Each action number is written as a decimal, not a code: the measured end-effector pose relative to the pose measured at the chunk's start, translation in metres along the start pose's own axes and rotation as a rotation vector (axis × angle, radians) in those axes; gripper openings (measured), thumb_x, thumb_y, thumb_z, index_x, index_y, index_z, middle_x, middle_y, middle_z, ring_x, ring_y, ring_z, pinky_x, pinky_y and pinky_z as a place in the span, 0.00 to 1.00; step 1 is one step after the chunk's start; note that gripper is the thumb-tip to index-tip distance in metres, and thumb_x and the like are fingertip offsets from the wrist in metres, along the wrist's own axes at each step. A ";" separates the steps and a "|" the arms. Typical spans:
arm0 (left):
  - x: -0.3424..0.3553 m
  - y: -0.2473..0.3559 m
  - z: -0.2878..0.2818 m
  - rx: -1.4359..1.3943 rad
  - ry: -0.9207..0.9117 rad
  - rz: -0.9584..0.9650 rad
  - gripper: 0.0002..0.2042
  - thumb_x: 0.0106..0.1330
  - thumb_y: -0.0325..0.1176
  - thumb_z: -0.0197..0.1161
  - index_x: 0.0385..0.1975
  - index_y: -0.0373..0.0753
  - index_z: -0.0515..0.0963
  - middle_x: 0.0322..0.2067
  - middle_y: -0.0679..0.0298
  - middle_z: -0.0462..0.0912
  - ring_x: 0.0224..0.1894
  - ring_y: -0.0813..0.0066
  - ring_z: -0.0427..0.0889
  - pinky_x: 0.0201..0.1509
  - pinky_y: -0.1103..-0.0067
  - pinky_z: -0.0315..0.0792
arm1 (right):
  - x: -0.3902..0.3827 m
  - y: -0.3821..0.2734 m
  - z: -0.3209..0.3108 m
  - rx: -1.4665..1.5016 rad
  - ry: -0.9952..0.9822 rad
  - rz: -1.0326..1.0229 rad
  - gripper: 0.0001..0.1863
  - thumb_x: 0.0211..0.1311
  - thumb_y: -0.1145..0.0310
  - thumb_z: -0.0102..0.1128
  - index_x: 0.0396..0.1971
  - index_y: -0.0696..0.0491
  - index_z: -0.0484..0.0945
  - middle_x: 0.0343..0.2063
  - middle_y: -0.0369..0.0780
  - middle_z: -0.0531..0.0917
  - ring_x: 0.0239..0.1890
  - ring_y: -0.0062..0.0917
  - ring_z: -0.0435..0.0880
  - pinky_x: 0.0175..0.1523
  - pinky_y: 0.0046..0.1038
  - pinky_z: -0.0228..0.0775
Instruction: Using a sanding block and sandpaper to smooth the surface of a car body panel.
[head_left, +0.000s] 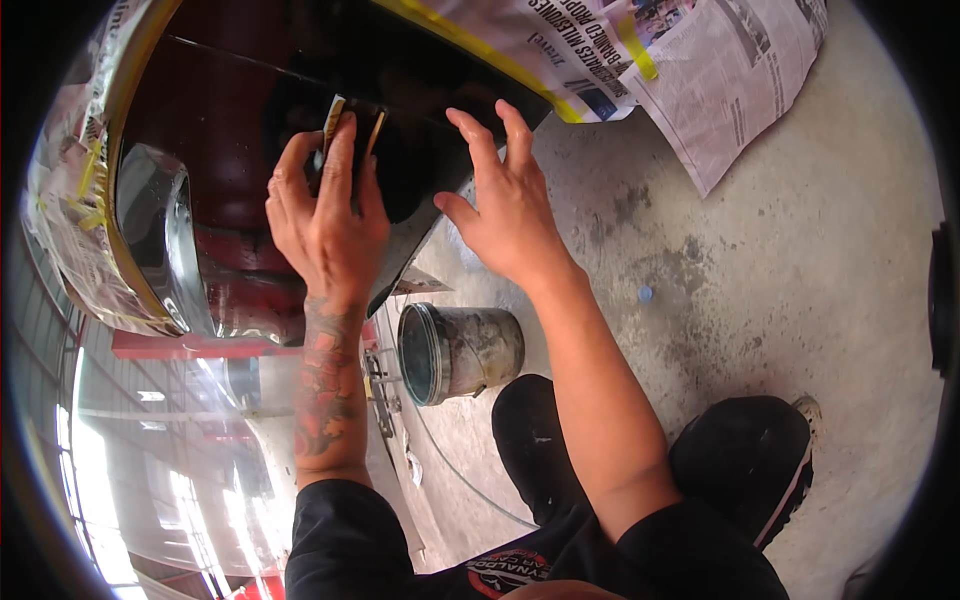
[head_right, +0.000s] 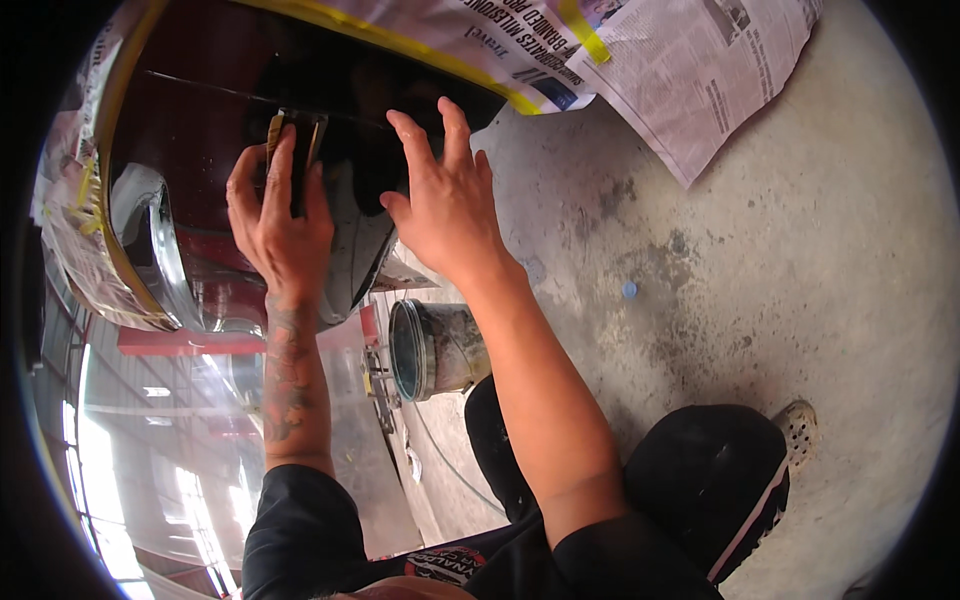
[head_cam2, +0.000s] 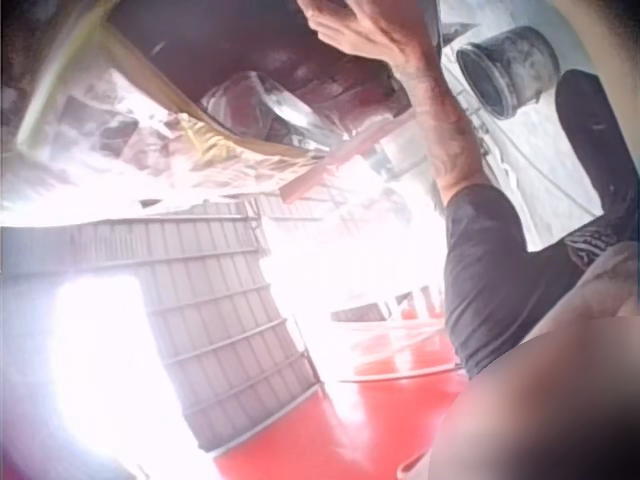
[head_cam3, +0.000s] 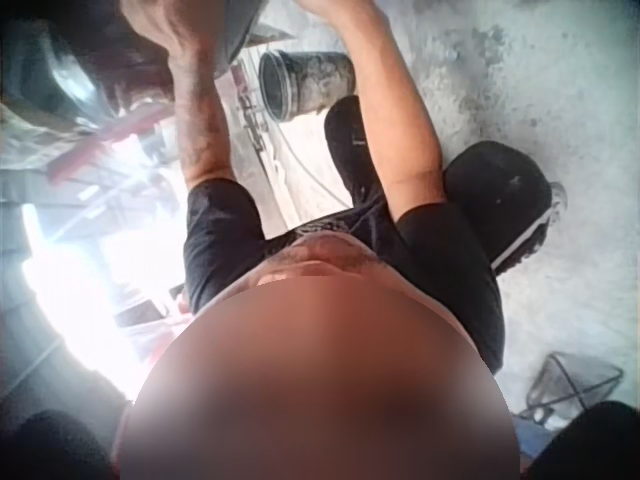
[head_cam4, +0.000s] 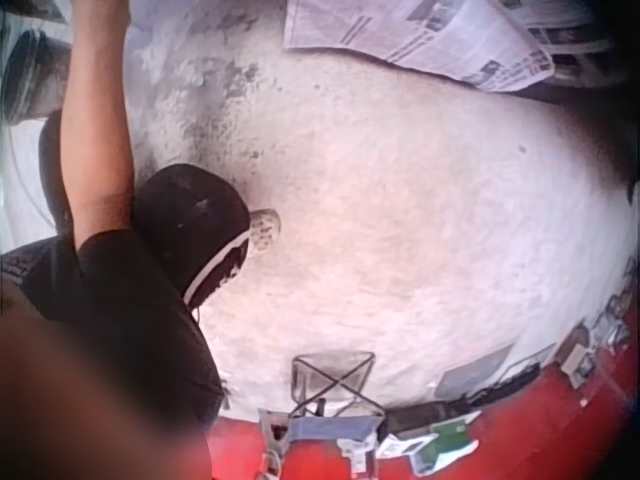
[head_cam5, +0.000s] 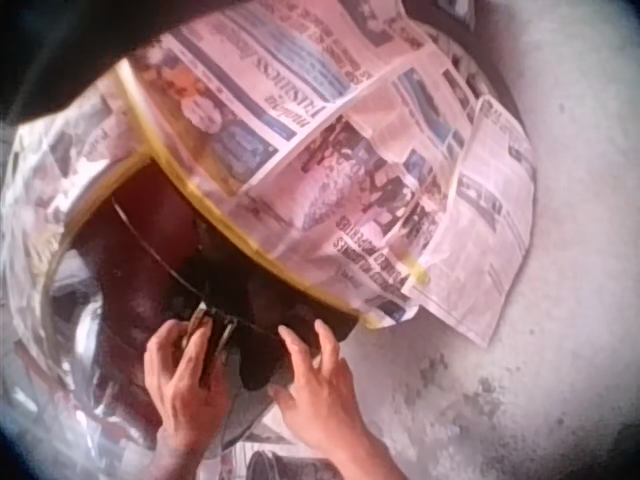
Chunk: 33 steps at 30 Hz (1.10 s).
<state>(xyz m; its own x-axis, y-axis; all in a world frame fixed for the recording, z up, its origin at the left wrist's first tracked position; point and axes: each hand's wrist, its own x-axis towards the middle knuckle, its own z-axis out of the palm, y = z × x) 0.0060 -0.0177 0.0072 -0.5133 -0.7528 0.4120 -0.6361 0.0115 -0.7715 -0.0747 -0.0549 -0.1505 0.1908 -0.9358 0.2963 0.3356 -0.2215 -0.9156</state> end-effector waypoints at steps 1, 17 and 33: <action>0.003 -0.001 0.001 0.000 0.040 -0.017 0.23 0.60 0.28 0.75 0.57 0.43 0.84 0.52 0.53 0.80 0.54 0.54 0.82 0.57 0.65 0.78 | -0.001 0.002 0.001 -0.011 0.003 -0.004 0.46 0.59 0.67 0.75 0.75 0.41 0.59 0.75 0.55 0.51 0.75 0.55 0.61 0.73 0.63 0.57; -0.002 0.000 0.001 0.011 0.003 0.021 0.24 0.60 0.27 0.75 0.58 0.44 0.84 0.53 0.55 0.80 0.53 0.55 0.82 0.56 0.65 0.78 | 0.000 0.003 0.001 -0.009 0.008 -0.012 0.46 0.58 0.67 0.75 0.74 0.41 0.59 0.75 0.55 0.52 0.73 0.56 0.63 0.73 0.63 0.56; -0.003 -0.003 0.002 0.007 -0.016 0.035 0.23 0.60 0.27 0.75 0.58 0.44 0.84 0.54 0.54 0.80 0.56 0.56 0.81 0.58 0.66 0.77 | 0.001 0.001 -0.001 0.004 -0.011 0.010 0.45 0.58 0.68 0.75 0.74 0.40 0.59 0.75 0.54 0.51 0.74 0.56 0.62 0.73 0.64 0.56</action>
<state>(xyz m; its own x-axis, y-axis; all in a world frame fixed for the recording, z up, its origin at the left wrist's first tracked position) 0.0105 -0.0171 0.0071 -0.5259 -0.7622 0.3775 -0.6141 0.0331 -0.7885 -0.0751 -0.0559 -0.1514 0.2042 -0.9350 0.2899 0.3369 -0.2109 -0.9176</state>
